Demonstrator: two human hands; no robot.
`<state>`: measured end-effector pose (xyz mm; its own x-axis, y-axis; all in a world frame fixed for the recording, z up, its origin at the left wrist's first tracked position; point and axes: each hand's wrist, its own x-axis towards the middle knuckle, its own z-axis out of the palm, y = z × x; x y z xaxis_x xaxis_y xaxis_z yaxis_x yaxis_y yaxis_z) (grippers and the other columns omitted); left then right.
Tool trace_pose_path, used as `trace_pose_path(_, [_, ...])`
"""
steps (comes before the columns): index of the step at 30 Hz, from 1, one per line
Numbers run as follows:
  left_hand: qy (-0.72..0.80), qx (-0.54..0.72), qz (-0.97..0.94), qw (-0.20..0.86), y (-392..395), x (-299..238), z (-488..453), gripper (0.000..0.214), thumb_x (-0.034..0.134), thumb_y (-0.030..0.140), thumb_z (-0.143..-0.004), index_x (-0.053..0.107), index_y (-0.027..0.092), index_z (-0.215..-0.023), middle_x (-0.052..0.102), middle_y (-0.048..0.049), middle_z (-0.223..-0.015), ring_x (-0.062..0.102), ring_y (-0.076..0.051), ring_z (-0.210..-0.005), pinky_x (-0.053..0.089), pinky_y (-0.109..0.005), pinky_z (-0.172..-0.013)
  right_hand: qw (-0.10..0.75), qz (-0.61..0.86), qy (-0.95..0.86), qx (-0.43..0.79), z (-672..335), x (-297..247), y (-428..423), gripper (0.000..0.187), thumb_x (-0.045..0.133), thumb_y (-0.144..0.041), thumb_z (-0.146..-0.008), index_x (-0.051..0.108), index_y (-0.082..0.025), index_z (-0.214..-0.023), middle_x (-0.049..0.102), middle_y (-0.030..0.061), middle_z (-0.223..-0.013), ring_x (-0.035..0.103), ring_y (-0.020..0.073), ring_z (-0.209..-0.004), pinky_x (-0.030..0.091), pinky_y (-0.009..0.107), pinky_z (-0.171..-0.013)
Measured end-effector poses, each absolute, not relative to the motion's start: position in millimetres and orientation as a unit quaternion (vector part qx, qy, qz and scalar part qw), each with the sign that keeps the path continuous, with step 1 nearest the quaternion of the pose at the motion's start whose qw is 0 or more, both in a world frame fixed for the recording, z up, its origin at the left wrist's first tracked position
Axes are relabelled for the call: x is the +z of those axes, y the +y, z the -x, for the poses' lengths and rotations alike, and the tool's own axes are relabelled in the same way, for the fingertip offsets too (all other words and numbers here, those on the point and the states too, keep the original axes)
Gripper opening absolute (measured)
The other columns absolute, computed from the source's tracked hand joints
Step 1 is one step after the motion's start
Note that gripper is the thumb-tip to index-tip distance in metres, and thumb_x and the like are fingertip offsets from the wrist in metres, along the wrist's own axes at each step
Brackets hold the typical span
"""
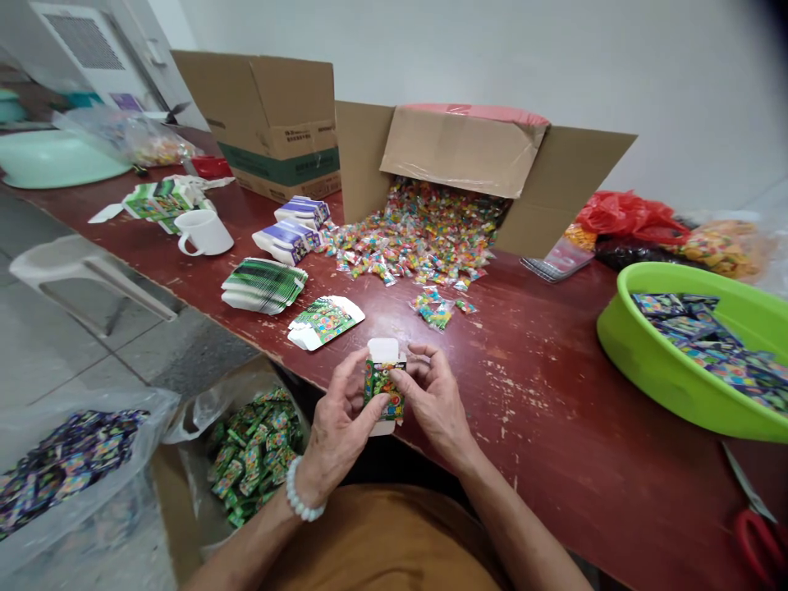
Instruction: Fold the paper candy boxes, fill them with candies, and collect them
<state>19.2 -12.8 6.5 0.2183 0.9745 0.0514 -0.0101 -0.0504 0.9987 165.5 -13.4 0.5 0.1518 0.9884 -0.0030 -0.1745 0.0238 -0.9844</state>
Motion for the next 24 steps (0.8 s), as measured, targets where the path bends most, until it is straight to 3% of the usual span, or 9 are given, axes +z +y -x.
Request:
trace_pose_path(5, [0.409,0.445,-0.557,0.570,-8.9,7.0,-17.9,0.051,0.067,0.027,-0.085,0.045,0.024,-0.131,0.066,-0.0080,-0.126,0.069,-0.018,-0.097,0.057,-0.029,-0.080,0.616,0.458,-0.423,0.482,-161.2,-1.1,-16.9,0.024,0.069,-0.031,-0.082,0.057,-0.023,-0.101,0.061,-0.0040,-0.076,0.057,0.0121,-0.067,0.046,0.024,-0.065])
trace_pose_path(10, [0.398,0.428,-0.521,0.622,-2.7,12.7,-16.1,0.031,0.069,0.030,-0.083,0.056,0.020,-0.109,0.072,-0.0032,-0.100,0.067,-0.014,-0.084,0.054,-0.023,-0.073,0.576,0.473,-0.479,0.464,-171.7,0.0,-13.5,0.016,0.066,-0.034,-0.085,0.066,-0.021,-0.094,0.063,-0.0012,-0.079,0.056,0.0134,-0.070,0.045,0.026,-0.067])
trace_pose_path(15, [0.432,0.418,-0.536,0.593,0.4,10.6,-15.8,0.023,0.065,0.036,-0.086,0.062,0.018,-0.099,0.069,-0.0019,-0.090,0.062,-0.013,-0.077,0.050,-0.022,-0.070,0.541,0.477,-0.471,0.507,-185.0,4.2,-3.3,0.022,0.071,-0.037,-0.079,0.065,-0.018,-0.071,0.065,0.0001,-0.074,0.057,0.0142,-0.071,0.046,0.027,-0.072])
trace_pose_path(20, [0.426,0.450,-0.534,0.575,2.6,7.7,-16.9,0.021,0.069,0.034,-0.084,0.062,0.018,-0.096,0.069,-0.0012,-0.092,0.063,-0.013,-0.083,0.049,-0.022,-0.077,0.559,0.443,-0.415,0.565,-183.8,2.2,-0.5,0.035,0.081,-0.034,-0.068,0.065,-0.020,-0.096,0.065,-0.0027,-0.073,0.060,0.0131,-0.067,0.048,0.026,-0.067])
trace_pose_path(24, [0.414,0.449,-0.421,0.671,1.3,14.6,-17.2,0.042,0.076,0.032,-0.078,0.051,0.023,-0.110,0.067,0.0029,-0.084,0.064,-0.012,-0.073,0.050,-0.021,-0.067,0.535,0.469,-0.488,0.506,-181.1,1.6,-5.4,0.020,0.074,-0.037,-0.077,0.068,-0.017,-0.078,0.067,0.0020,-0.076,0.059,0.0135,-0.068,0.048,0.027,-0.067])
